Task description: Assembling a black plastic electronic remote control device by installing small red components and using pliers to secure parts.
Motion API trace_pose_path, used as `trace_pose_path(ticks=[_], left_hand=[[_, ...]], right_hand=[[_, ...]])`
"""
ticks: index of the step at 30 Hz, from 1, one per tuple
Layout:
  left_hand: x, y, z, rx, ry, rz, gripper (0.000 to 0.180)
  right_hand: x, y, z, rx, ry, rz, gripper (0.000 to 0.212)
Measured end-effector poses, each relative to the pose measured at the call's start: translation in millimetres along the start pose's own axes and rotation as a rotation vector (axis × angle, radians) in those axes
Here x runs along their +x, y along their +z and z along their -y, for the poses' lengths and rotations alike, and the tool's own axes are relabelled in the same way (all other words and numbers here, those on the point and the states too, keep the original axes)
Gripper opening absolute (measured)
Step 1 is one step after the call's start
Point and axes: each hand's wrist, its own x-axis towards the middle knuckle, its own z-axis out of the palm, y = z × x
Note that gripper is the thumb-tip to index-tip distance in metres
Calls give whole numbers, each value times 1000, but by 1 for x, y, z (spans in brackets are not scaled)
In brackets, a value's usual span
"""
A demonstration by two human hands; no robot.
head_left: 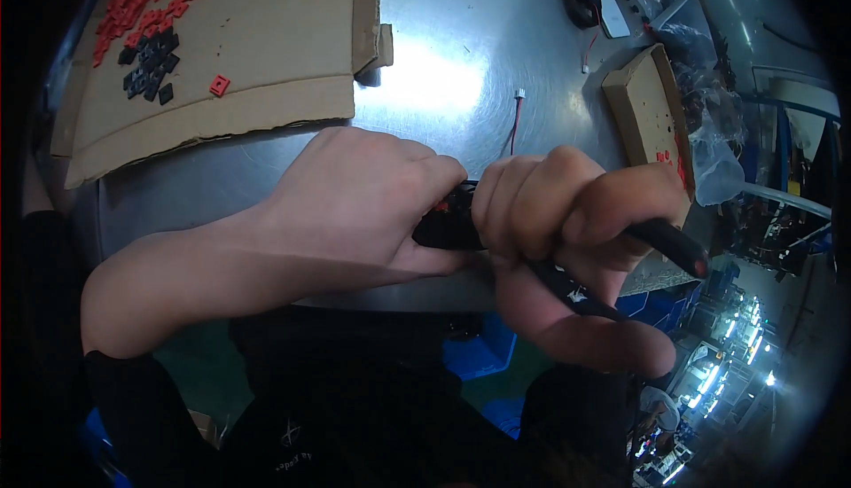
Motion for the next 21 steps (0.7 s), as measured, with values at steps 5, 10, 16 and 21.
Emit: trace_pose_path(ticks=[5,10,16,21], left_hand=[[0,7,5,0,20,-81,50],[-3,12,3,54,72,-127,52],[1,16,10,23,73,-120,57],[5,7,6,45,82,-105,59]], right_hand=[[4,-3,-8,2,-116,-17,81],[6,-27,16,162,-23,-7,73],[1,-36,7,201,147,-24,83],[7,-28,3,225,118,-102,86]])
